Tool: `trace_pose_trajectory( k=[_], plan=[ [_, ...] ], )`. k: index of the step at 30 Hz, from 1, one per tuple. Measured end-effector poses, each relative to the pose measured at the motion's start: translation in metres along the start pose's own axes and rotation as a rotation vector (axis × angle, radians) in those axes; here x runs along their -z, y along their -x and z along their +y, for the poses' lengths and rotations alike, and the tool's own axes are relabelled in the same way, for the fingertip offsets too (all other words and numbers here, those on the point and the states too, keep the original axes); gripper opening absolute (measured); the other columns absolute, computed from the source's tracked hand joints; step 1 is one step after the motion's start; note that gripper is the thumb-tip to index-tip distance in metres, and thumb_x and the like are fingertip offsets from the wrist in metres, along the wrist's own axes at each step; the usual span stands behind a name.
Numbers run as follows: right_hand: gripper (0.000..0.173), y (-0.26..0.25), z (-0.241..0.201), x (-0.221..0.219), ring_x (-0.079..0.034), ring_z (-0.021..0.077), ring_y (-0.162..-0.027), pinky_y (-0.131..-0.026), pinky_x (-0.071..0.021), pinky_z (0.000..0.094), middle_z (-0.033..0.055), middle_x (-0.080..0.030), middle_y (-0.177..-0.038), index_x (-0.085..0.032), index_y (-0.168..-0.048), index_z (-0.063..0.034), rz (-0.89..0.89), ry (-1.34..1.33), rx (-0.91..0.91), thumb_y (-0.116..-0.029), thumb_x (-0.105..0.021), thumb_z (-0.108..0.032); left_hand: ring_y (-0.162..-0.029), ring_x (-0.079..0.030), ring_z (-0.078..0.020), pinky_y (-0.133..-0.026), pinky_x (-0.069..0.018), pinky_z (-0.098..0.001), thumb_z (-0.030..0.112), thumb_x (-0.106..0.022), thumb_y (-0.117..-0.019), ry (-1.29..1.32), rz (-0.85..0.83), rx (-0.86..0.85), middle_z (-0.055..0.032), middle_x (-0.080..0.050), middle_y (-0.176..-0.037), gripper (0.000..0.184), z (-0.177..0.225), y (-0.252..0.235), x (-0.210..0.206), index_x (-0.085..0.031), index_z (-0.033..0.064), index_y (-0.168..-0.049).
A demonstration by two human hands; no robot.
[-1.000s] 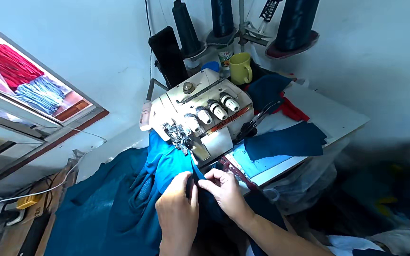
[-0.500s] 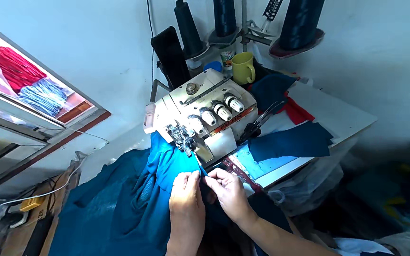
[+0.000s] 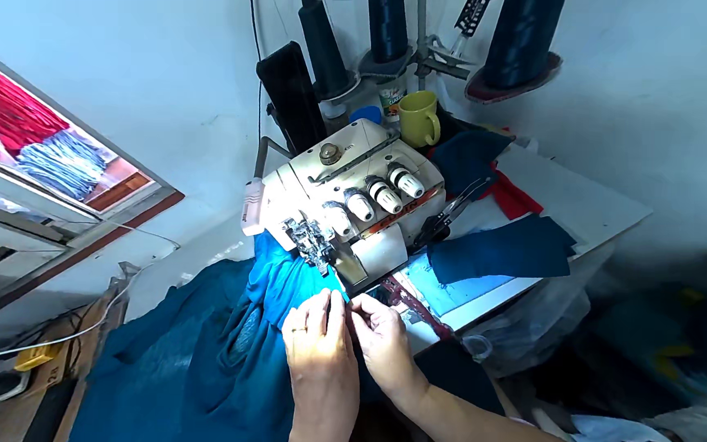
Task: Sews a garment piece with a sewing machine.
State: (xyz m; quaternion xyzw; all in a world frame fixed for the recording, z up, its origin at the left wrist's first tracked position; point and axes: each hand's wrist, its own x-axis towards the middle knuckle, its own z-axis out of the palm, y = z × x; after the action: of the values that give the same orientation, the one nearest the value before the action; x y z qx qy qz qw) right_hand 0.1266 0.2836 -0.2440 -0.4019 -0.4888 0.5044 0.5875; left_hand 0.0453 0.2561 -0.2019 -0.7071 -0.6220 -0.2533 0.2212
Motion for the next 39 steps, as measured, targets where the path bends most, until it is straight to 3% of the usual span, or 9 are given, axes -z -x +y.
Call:
trace_pose_trajectory(
  k=[3,6,9,11,19,25,30,34,39],
  plan=[
    [0.014,0.004,0.001,-0.003,-0.066,0.0030,-0.079,-0.076,-0.0546,0.0195,0.0013,-0.069,-0.082,-0.071,-0.092,-0.0039,-0.050,-0.017,-0.053,-0.0960,-0.058,-0.004,-0.117,-0.068,-0.0337,-0.102,-0.0502,-0.0543,0.009,-0.053,-0.0982,0.060,-0.004,-0.002,-0.0148,-0.073,-0.121,0.029,-0.008,0.005,-0.003,-0.077,0.0034,-0.115],
    [0.014,0.008,0.003,-0.003,-0.064,0.0021,-0.071,-0.068,-0.0544,0.0190,-0.0004,-0.067,-0.080,-0.070,-0.093,-0.0022,-0.155,-0.072,-0.123,-0.0969,-0.057,-0.006,-0.126,-0.063,-0.0266,-0.105,-0.0468,-0.0560,0.013,-0.049,-0.0952,0.223,-0.029,0.027,-0.0096,-0.070,-0.130,0.036,-0.037,0.000,-0.008,-0.075,0.0063,-0.119],
    [0.011,0.010,0.004,-0.001,-0.064,0.0019,-0.066,-0.063,-0.0552,0.0184,-0.0028,-0.066,-0.076,-0.068,-0.092,-0.0040,-0.259,-0.107,-0.206,-0.0978,-0.060,-0.009,-0.127,-0.062,-0.0164,-0.107,-0.0484,-0.0400,0.013,-0.047,-0.0946,0.400,-0.039,0.085,-0.0046,-0.071,-0.128,0.037,-0.068,-0.018,-0.015,-0.075,0.0090,-0.119],
    [0.011,0.009,0.009,0.003,-0.062,0.0013,-0.064,-0.062,-0.0536,0.0180,-0.0043,-0.066,-0.075,-0.068,-0.093,-0.0053,-0.305,-0.064,-0.215,-0.0975,-0.060,-0.011,-0.128,-0.061,-0.0160,-0.110,-0.0474,-0.0348,0.011,-0.049,-0.0969,0.479,-0.043,0.092,-0.0068,-0.070,-0.128,0.034,-0.082,-0.029,-0.020,-0.074,0.0061,-0.119],
    [0.012,0.003,0.042,0.018,-0.059,-0.0006,-0.059,-0.056,-0.0505,0.0155,-0.0039,-0.065,-0.072,-0.070,-0.093,-0.0040,-0.339,-0.010,0.071,-0.0964,-0.061,-0.010,-0.127,-0.061,-0.0206,-0.112,-0.0451,-0.0390,0.005,-0.050,-0.0973,0.474,0.119,0.300,-0.0080,-0.071,-0.126,0.030,-0.096,-0.021,-0.029,-0.075,0.0035,-0.115],
    [0.012,0.007,0.048,0.020,-0.060,0.0000,-0.060,-0.057,-0.0512,0.0158,-0.0028,-0.067,-0.074,-0.071,-0.092,-0.0040,-0.387,0.000,0.198,-0.0957,-0.060,-0.008,-0.121,-0.065,-0.0143,-0.103,-0.0520,-0.0308,0.006,-0.048,-0.0965,0.529,0.211,0.375,-0.0082,-0.072,-0.125,0.031,-0.090,0.001,-0.023,-0.077,0.0028,-0.109],
    [0.012,0.009,0.052,0.020,-0.060,0.0005,-0.059,-0.055,-0.0515,0.0164,-0.0024,-0.068,-0.075,-0.071,-0.092,-0.0035,-0.389,0.023,0.228,-0.0955,-0.060,-0.008,-0.112,-0.068,-0.0121,-0.099,-0.0543,-0.0257,0.003,-0.054,-0.0943,0.608,0.243,0.443,-0.0118,-0.073,-0.118,0.029,-0.081,0.026,-0.017,-0.075,-0.0006,-0.114],
    [0.013,0.012,0.047,0.017,-0.062,0.0003,-0.064,-0.058,-0.0525,0.0159,-0.0007,-0.069,-0.080,-0.071,-0.095,-0.0018,-0.350,0.015,0.227,-0.0957,-0.060,-0.007,-0.112,-0.068,-0.0123,-0.099,-0.0537,-0.0232,0.001,-0.056,-0.0928,0.619,0.262,0.459,-0.0146,-0.072,-0.119,0.030,-0.066,0.047,-0.009,-0.073,-0.0033,-0.117],
    [0.020,0.015,0.030,0.005,-0.067,0.0061,-0.091,-0.080,-0.0570,0.0201,0.0062,-0.069,-0.103,-0.073,-0.107,-0.0006,-0.302,0.074,0.238,-0.0973,-0.061,-0.013,-0.110,-0.068,-0.0110,-0.096,-0.0547,-0.0222,-0.002,-0.055,-0.0901,0.671,0.276,0.433,-0.0140,-0.071,-0.116,0.032,-0.044,0.074,0.000,-0.073,-0.0050,-0.117]
  ],
)
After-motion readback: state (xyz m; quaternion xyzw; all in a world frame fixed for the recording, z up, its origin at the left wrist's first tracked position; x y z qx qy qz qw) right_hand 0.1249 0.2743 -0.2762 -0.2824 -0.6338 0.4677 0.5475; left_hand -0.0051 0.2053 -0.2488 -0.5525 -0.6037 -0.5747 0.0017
